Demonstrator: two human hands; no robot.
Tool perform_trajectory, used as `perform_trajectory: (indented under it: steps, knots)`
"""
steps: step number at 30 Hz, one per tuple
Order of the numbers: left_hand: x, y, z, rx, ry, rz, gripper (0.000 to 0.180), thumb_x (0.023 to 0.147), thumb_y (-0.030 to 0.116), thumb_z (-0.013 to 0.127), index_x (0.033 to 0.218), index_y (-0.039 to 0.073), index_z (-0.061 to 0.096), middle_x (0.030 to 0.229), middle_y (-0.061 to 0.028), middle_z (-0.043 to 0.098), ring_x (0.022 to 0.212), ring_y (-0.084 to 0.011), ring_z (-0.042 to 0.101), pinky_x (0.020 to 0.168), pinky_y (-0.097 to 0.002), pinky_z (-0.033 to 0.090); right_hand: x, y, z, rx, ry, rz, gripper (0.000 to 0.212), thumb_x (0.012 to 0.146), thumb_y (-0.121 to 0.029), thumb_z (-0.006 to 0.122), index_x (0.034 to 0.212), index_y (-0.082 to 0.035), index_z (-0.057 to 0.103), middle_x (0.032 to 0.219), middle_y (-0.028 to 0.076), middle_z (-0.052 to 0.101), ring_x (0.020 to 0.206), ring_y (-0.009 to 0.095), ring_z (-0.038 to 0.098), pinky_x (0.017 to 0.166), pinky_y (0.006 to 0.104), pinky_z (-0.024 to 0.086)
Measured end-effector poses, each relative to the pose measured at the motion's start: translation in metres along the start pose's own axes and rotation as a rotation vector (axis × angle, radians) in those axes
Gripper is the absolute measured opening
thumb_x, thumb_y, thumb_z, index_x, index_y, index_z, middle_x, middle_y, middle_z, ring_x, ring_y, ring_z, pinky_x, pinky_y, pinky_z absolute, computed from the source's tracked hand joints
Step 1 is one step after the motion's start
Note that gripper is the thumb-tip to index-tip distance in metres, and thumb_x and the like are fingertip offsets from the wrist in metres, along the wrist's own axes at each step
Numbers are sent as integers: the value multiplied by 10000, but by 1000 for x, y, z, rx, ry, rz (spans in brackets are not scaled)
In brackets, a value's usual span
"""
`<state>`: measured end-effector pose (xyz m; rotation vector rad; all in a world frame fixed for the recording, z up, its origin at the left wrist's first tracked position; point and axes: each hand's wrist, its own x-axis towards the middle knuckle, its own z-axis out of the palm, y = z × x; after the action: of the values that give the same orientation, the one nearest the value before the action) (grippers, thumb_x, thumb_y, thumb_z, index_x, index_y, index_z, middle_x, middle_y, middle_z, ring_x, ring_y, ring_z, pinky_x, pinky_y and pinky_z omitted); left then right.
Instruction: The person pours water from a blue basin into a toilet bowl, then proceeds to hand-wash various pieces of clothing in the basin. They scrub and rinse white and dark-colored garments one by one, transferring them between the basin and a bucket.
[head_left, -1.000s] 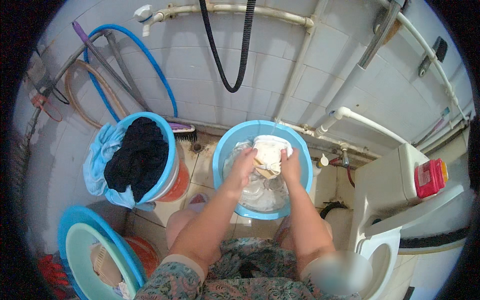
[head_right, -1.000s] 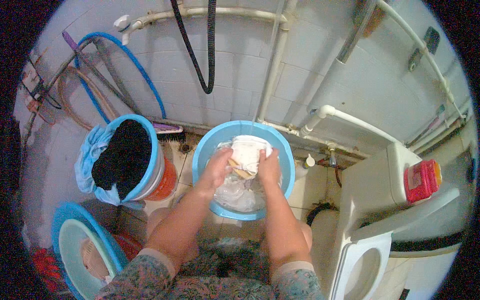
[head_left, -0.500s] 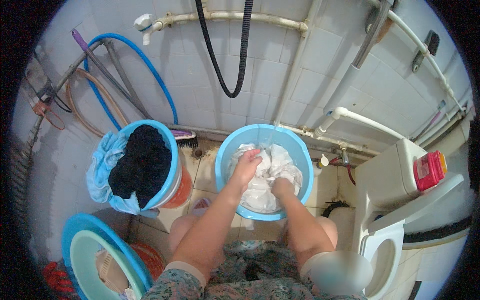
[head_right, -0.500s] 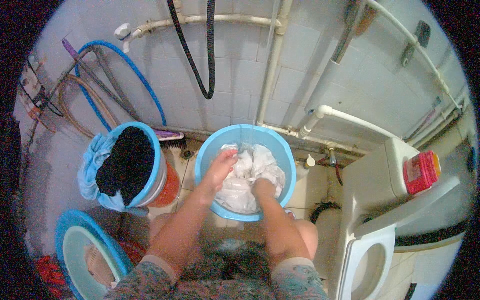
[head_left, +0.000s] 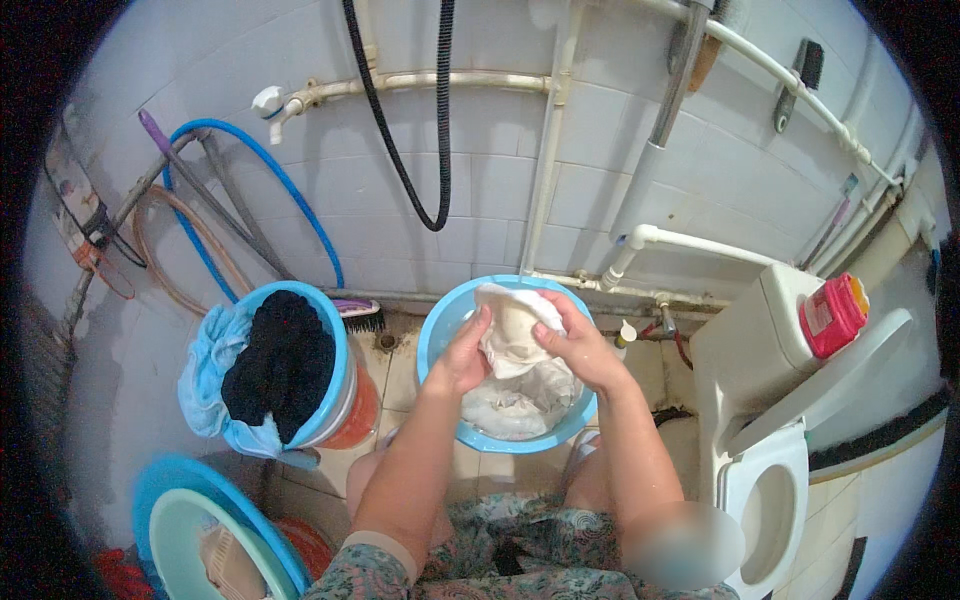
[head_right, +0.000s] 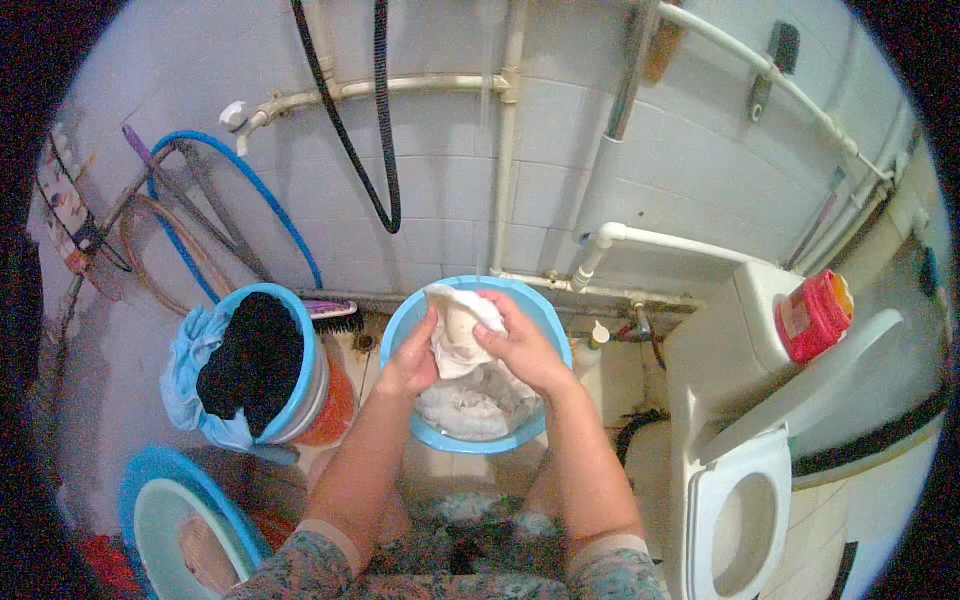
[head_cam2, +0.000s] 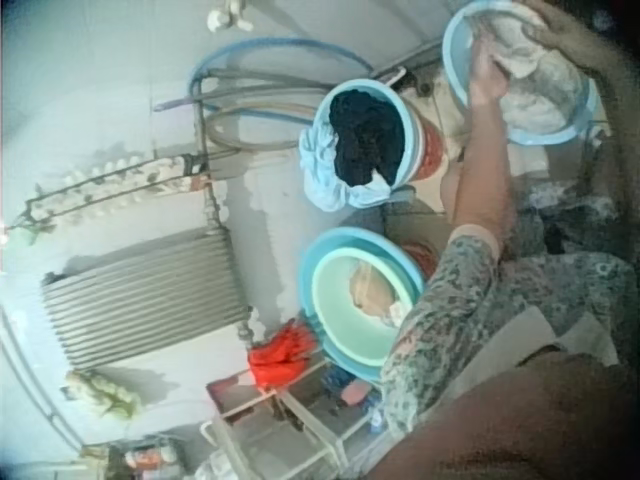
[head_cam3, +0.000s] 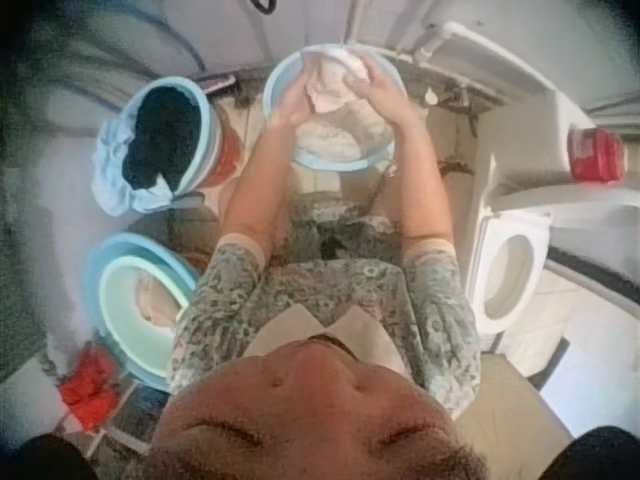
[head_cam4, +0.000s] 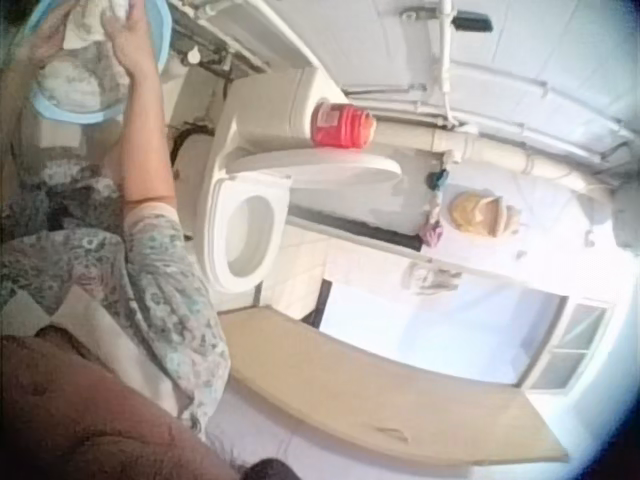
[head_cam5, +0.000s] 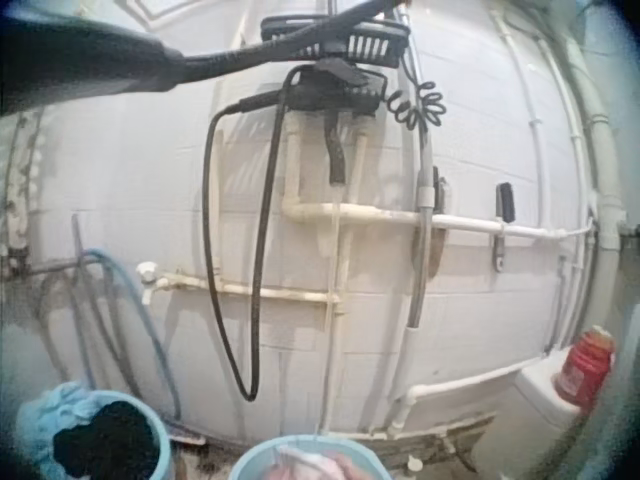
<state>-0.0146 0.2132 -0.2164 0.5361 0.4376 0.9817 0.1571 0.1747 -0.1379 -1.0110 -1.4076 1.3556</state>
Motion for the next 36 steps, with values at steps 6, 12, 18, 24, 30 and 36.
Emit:
perform_trajectory:
  steps: [6, 12, 18, 24, 30, 36]
  knots:
    - [10, -10, 4, -29, 143, 204, 417, 869, 167, 547, 1252, 94, 399, 1174, -78, 525, 1077, -228, 523, 895, -376, 453, 14, 59, -6, 317, 487, 209, 553, 873, -282, 559, 1337, -162, 284, 1227, 59, 446, 1071, 201, 455, 908, 379, 371]
    - [11, -11, 22, 186, 405, 474, 385, 853, 131, 564, 1199, 31, 428, 1139, -97, 536, 1047, -218, 526, 883, -341, 448, 15, 66, 4, 775, 238, 439, 572, 867, -496, 462, 1318, -175, 316, 1294, 56, 404, 1134, 219, 443, 927, 446, 374]
    - [2, -33, 25, 181, 173, 258, 449, 799, 131, 578, 1207, -1, 444, 1169, -97, 520, 1083, -193, 488, 951, -314, 349, 21, 59, 6, 1047, 199, 293, 588, 832, -555, 473, 1214, -109, 454, 1184, 82, 531, 1069, 235, 525, 899, 432, 421]
    - [8, -25, 17, 316, 93, 202, 468, 833, 183, 507, 1258, 26, 386, 1239, -95, 459, 1150, -222, 435, 955, -393, 349, 28, 67, 0, 923, 321, 160, 439, 831, -264, 570, 1209, -75, 452, 1121, 111, 559, 1023, 240, 550, 873, 387, 452]
    - [-13, -2, 44, -284, -142, -161, 442, 907, 392, 412, 1258, 123, 389, 1252, -109, 439, 1164, -285, 425, 905, -611, 325, 28, 47, 21, 528, 507, -239, 475, 761, -14, 570, 1222, -50, 463, 1105, 132, 553, 1004, 238, 550, 870, 305, 443]
    - [15, -8, -10, -162, 99, 106, 358, 908, 325, 444, 1150, 62, 470, 1131, -112, 529, 1059, -244, 516, 894, -384, 421, 26, 76, 37, -187, 331, -387, 549, 768, -62, 615, 1280, -64, 418, 1205, 85, 499, 1110, 182, 472, 969, 318, 345]
